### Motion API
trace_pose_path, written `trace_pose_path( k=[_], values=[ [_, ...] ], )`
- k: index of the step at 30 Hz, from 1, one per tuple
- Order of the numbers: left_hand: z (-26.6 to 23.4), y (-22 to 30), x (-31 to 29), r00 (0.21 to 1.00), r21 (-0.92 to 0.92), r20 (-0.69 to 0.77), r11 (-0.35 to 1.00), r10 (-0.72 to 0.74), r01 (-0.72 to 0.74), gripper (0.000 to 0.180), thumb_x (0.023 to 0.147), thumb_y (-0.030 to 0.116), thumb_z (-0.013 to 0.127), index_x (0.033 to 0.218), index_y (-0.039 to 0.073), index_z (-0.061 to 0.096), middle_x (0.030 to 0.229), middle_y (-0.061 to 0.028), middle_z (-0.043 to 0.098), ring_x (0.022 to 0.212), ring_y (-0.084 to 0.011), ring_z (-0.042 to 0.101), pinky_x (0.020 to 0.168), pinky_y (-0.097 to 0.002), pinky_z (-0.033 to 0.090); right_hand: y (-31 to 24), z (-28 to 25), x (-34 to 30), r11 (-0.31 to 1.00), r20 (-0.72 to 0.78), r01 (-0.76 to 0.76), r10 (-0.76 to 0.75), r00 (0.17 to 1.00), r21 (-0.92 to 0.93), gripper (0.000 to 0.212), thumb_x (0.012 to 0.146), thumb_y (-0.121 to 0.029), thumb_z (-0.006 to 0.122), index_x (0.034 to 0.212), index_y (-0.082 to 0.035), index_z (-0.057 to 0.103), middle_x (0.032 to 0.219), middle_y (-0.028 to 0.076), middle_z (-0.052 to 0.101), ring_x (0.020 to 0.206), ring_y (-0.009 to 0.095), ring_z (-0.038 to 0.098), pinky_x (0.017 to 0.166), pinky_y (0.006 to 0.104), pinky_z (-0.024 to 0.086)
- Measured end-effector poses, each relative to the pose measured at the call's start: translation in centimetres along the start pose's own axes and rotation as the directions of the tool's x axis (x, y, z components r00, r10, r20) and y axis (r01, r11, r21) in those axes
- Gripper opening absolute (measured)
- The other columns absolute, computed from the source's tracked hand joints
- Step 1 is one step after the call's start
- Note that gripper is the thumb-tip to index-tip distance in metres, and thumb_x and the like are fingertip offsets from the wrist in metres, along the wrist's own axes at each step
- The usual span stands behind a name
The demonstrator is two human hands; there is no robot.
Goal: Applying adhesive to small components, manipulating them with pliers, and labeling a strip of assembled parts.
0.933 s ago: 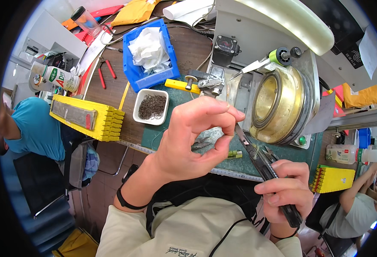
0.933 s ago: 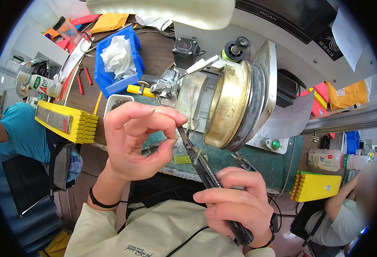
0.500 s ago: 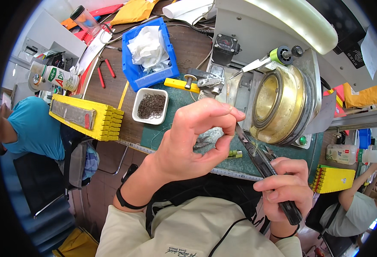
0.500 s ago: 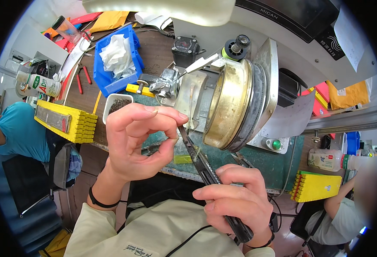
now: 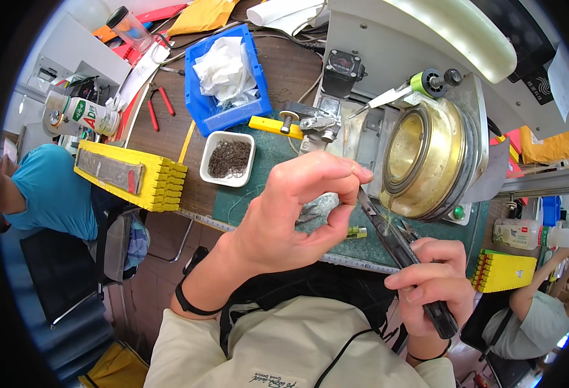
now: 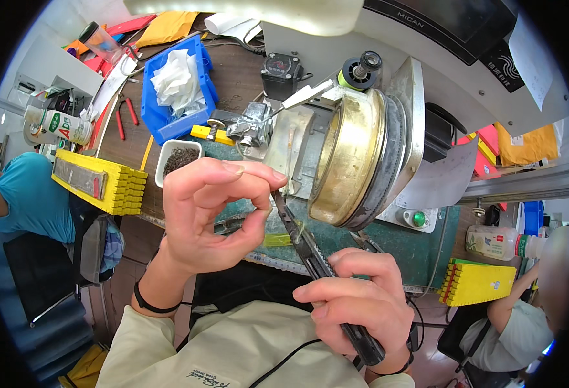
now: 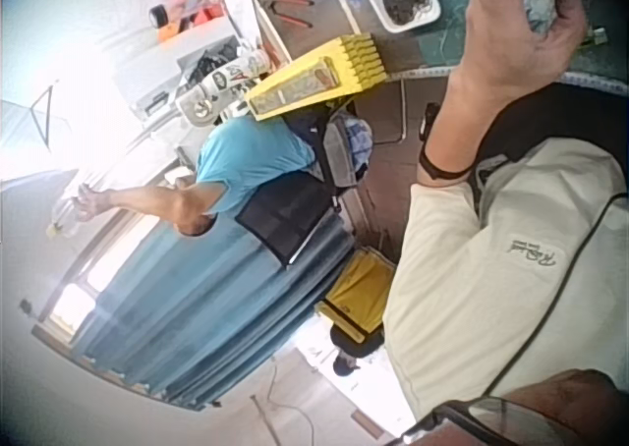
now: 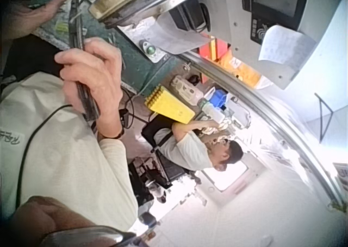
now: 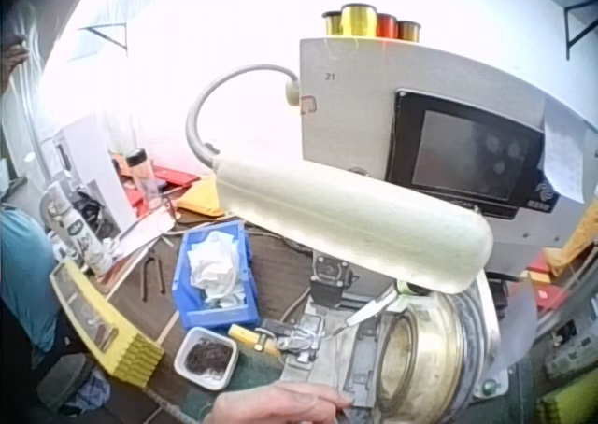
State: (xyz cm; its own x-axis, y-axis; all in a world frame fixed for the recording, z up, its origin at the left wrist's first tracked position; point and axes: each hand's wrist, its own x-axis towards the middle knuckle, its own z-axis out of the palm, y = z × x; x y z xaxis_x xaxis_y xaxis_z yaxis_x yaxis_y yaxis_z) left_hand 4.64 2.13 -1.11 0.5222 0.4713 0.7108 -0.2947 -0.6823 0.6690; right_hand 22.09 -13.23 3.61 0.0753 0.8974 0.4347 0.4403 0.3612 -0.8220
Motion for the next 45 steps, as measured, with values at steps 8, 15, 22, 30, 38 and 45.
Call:
trace_pose_path(
  k=[8,15,22,30,38,45],
  values=[
    [0.1,0.0,-0.1,1.000,0.016,0.006,1.000,0.001,-0.001,0.072,0.073,-0.024,0.058,0.132,0.003,0.027,0.085,-0.0138,0.062,0.092,-0.0287,0.067,0.091,-0.0456,0.054,0.0,0.1,0.0,1.000,-0.006,-0.014,0.014,1.000,-0.017,0.022,0.068,0.007,0.070,0.079,-0.011,0.064,0.094,0.001,0.075,0.087,0.023,0.053,0.084,0.0390,0.053],
    [0.6,0.9,-0.1,0.996,-0.009,0.052,0.998,-0.067,0.068,0.072,0.073,-0.024,0.060,0.132,0.002,0.029,0.085,-0.0135,0.062,0.092,-0.0292,0.067,0.088,-0.0446,0.055,-0.4,-0.1,-0.8,0.999,-0.039,-0.032,0.032,0.999,-0.007,0.020,0.067,0.008,0.070,0.070,-0.010,0.061,0.094,0.000,0.075,0.085,0.023,0.051,0.082,0.0387,0.053],
    [0.1,0.6,0.1,0.998,0.021,0.061,0.999,-0.034,0.032,0.073,0.072,-0.023,0.061,0.133,0.002,0.029,0.083,-0.0137,0.063,0.094,-0.0303,0.068,0.086,-0.0428,0.056,-0.4,-0.1,-1.1,0.998,0.017,-0.064,0.064,0.998,0.004,0.019,0.066,0.006,0.072,0.069,-0.010,0.063,0.096,0.000,0.075,0.089,0.023,0.050,0.083,0.0396,0.054],
    [-1.8,1.8,0.8,0.996,0.374,0.082,0.928,-0.033,0.000,0.078,0.071,-0.015,0.070,0.137,0.001,0.029,0.097,-0.0152,0.071,0.109,-0.0266,0.065,0.103,-0.0405,0.043,-1.0,-1.6,-4.2,1.000,-0.016,-0.009,0.009,1.000,0.012,0.023,0.068,0.000,0.078,0.087,-0.012,0.073,0.104,-0.002,0.073,0.094,0.023,0.051,0.093,0.0408,0.052],
    [-0.7,1.8,2.3,0.992,0.481,-0.086,0.869,-0.089,0.119,0.078,0.074,-0.012,0.074,0.140,-0.002,0.032,0.094,-0.0107,0.073,0.127,-0.0281,0.056,0.114,-0.0443,0.032,0.3,-1.0,-8.9,0.984,0.055,-0.027,0.037,0.998,-0.176,0.044,0.067,0.010,0.075,0.105,-0.010,0.072,0.115,0.002,0.067,0.104,0.027,0.057,0.091,0.0345,0.050],
    [0.9,1.1,6.5,0.986,0.591,0.042,0.799,-0.164,0.107,0.069,0.076,-0.001,0.074,0.138,0.007,0.046,0.114,-0.0097,0.070,0.122,-0.0326,0.058,0.118,-0.0516,0.027,1.4,0.4,-10.0,0.944,0.118,-0.221,0.255,0.960,-0.243,0.063,0.066,0.013,0.068,0.125,-0.007,0.060,0.126,0.009,0.058,0.118,0.036,0.051,0.104,0.0424,0.043]
  ],
)
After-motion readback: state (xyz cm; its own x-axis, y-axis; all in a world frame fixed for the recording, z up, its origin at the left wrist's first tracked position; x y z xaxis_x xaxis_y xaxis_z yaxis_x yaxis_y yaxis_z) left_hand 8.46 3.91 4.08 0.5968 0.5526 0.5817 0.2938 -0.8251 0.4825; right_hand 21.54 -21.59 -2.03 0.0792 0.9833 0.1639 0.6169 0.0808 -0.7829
